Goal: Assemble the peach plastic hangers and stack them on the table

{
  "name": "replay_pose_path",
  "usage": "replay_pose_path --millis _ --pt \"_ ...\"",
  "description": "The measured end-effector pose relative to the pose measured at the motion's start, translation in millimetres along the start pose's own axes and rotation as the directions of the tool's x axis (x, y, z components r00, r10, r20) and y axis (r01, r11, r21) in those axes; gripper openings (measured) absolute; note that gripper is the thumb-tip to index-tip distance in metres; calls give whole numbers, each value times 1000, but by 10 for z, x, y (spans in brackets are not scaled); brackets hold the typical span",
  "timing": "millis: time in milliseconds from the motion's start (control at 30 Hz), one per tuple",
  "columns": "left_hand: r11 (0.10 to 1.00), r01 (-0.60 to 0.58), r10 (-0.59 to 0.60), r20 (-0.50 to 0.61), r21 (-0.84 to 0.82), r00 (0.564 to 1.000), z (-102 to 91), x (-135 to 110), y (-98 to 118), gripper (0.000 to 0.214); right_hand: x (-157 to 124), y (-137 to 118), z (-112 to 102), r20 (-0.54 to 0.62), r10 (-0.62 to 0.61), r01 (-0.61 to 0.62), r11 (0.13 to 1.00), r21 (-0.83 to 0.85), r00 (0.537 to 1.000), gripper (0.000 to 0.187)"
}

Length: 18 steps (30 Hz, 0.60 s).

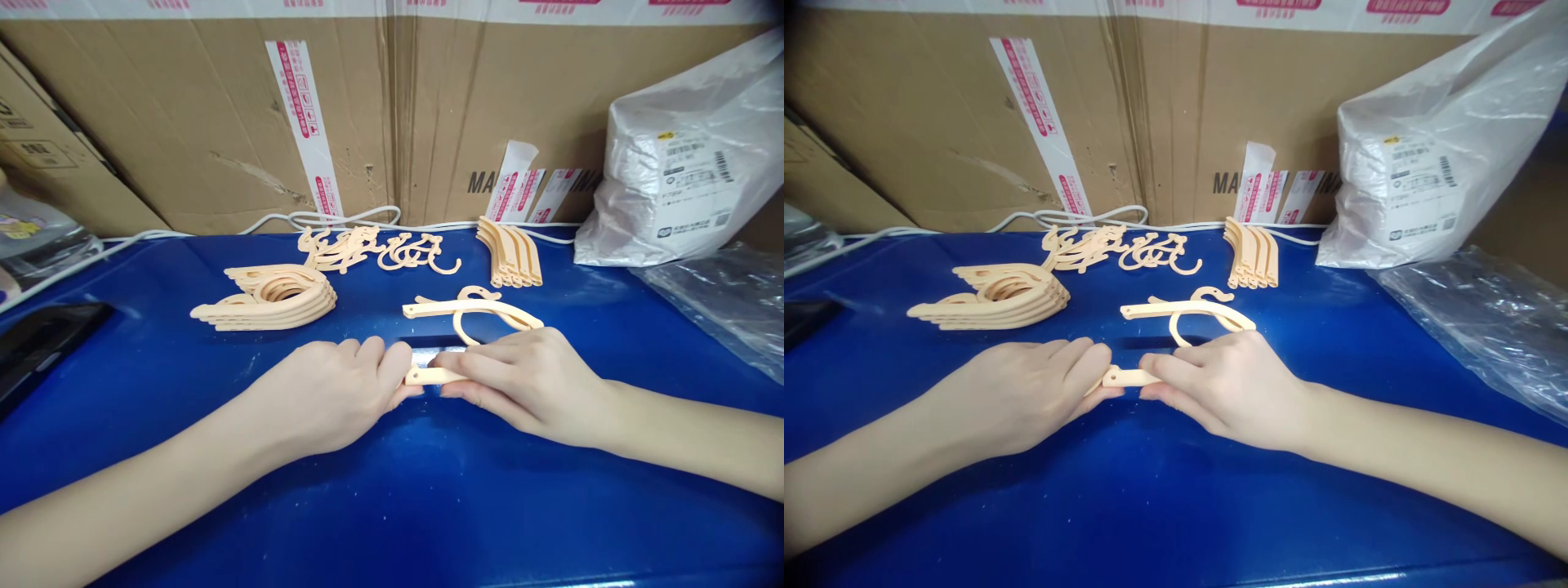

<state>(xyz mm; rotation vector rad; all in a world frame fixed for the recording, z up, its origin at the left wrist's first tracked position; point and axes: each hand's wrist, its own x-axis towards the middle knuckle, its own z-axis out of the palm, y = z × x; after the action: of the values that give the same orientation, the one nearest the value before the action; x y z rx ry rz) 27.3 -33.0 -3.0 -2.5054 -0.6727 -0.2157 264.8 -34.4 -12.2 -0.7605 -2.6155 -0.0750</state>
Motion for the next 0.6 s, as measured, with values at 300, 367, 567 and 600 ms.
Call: replay_pose_path --millis 300,367,567,600 --pt "997 -6 11 -54 80 999 -28 12 11 29 9 27 -46 50 33 -37 997 66 998 26" --pt "996 -8 13 -52 91 999 -31 12 19 29 6 32 -46 58 39 -43 997 69 998 27" --pt "996 -23 26 -28 81 999 -23 17 20 29 -9 43 -29 28 10 -10 1000 3 1000 29" --pt "998 -23 24 -22 61 999 -17 20 17 30 -9 47 -25 25 5 -4 1000 -11 1000 29"
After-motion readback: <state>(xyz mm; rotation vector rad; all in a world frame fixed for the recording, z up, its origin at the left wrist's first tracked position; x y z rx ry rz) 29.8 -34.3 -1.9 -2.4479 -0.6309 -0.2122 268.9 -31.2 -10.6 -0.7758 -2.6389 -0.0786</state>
